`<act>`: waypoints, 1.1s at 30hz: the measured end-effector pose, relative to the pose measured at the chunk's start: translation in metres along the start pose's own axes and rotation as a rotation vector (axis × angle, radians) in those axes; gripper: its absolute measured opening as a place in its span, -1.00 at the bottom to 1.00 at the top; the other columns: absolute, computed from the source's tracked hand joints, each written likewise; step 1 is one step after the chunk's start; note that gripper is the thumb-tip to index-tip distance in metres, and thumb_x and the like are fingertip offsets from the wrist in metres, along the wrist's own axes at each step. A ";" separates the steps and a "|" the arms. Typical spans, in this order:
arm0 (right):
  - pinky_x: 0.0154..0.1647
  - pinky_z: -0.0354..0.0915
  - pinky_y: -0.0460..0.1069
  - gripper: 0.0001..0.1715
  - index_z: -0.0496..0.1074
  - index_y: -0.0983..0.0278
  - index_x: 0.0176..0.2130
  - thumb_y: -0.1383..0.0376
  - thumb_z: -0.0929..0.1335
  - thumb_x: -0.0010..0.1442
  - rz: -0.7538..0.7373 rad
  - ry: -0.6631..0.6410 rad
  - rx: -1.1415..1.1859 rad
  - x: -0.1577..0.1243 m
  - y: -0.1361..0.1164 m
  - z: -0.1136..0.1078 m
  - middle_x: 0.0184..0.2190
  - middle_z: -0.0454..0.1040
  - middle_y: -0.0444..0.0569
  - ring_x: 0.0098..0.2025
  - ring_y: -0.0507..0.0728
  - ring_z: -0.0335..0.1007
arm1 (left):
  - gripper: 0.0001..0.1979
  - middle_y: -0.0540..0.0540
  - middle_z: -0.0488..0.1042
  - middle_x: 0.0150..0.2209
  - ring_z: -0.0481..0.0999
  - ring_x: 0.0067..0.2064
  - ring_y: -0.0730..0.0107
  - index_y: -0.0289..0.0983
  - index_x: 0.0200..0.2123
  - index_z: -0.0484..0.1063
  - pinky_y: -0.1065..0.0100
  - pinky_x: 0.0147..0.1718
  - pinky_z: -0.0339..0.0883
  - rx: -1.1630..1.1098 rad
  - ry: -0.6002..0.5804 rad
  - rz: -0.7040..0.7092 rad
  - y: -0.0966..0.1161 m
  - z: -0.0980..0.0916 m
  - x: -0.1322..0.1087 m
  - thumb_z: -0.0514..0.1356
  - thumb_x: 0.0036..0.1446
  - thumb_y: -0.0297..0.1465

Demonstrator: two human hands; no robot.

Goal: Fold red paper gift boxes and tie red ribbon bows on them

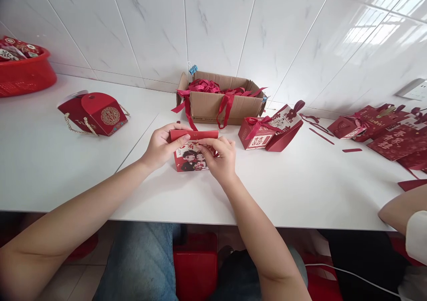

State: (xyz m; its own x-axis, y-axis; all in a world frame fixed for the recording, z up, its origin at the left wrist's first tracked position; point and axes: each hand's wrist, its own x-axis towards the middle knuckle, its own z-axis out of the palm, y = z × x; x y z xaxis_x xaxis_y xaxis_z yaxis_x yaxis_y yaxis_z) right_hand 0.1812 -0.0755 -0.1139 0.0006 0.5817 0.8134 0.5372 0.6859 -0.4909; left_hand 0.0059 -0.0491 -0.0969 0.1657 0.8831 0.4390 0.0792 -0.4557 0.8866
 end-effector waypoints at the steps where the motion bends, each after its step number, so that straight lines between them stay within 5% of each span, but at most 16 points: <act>1: -0.22 0.13 0.04 -0.93 0.50 0.16 -0.34 0.35 0.43 0.14 -0.008 0.005 -0.015 0.000 0.000 0.000 -0.45 0.56 -0.22 -0.46 0.02 0.37 | -0.70 -0.05 0.51 -0.37 0.47 -0.38 0.41 -0.27 -0.24 0.49 0.38 -0.38 0.37 -0.003 -0.003 0.002 0.000 0.001 -0.001 0.30 0.05 -0.17; 12: -0.27 0.08 0.04 -0.87 0.50 0.14 -0.32 0.39 0.40 0.18 -0.176 0.117 -0.162 -0.002 -0.004 0.003 -0.40 0.59 -0.21 -0.45 0.00 0.33 | -0.78 -0.06 0.55 -0.33 0.51 -0.32 0.38 -0.28 -0.27 0.45 0.39 -0.34 0.40 0.057 -0.031 0.109 0.002 0.006 -0.009 0.25 0.13 -0.23; 20: -0.20 0.21 0.11 -0.93 0.47 0.13 -0.34 0.29 0.45 0.11 -0.209 0.298 -0.219 -0.001 -0.006 0.002 -0.26 0.37 -0.03 -0.21 0.14 0.33 | -0.93 -0.11 0.53 -0.29 0.53 -0.23 0.36 -0.26 -0.26 0.43 0.33 -0.23 0.44 0.043 -0.112 0.405 -0.002 0.004 -0.011 0.22 0.17 -0.41; 23: -0.10 0.30 0.17 -0.73 0.37 0.16 -0.19 0.28 0.45 0.08 -0.173 0.228 -0.094 -0.002 -0.006 0.002 -0.11 0.38 0.04 -0.04 0.23 0.35 | -0.94 -0.12 0.51 -0.30 0.53 -0.25 0.34 -0.27 -0.26 0.40 0.29 -0.26 0.44 0.023 -0.146 0.462 -0.002 0.002 -0.010 0.21 0.18 -0.42; 26: -0.33 0.39 0.04 -0.63 0.29 0.17 -0.08 0.28 0.42 0.12 -0.054 0.070 0.107 -0.004 -0.008 0.001 -0.18 0.44 0.00 -0.19 0.14 0.44 | -0.96 -0.12 0.49 -0.31 0.51 -0.25 0.32 -0.26 -0.27 0.38 0.27 -0.28 0.43 0.038 -0.163 0.585 -0.001 0.000 -0.009 0.19 0.18 -0.45; 29: -0.56 0.27 -0.06 -0.83 0.33 0.20 -0.26 0.27 0.40 0.13 0.027 -0.010 0.167 -0.003 -0.011 0.000 -0.39 0.45 -0.10 -0.47 0.02 0.36 | -0.81 -0.12 0.43 -0.27 0.48 -0.22 0.29 -0.24 -0.21 0.33 0.21 -0.24 0.40 0.184 -0.109 0.670 -0.003 0.001 -0.008 0.24 0.09 -0.45; 33: -0.48 0.28 -0.05 -0.80 0.28 0.22 -0.41 0.26 0.40 0.12 0.109 0.090 0.189 0.000 -0.011 -0.002 -0.49 0.37 -0.16 -0.47 0.01 0.31 | -0.39 -0.18 0.35 -0.09 0.40 -0.04 0.12 -0.20 0.01 0.16 0.06 -0.08 0.33 0.441 0.103 0.729 -0.012 0.010 -0.011 0.37 -0.08 -0.32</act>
State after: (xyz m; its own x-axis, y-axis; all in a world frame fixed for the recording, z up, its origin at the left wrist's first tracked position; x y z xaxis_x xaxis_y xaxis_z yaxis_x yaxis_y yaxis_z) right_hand 0.1770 -0.0833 -0.1079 0.1296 0.6213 0.7728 0.3619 0.6960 -0.6202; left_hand 0.0132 -0.0542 -0.1139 0.2355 0.3483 0.9073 0.3661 -0.8966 0.2492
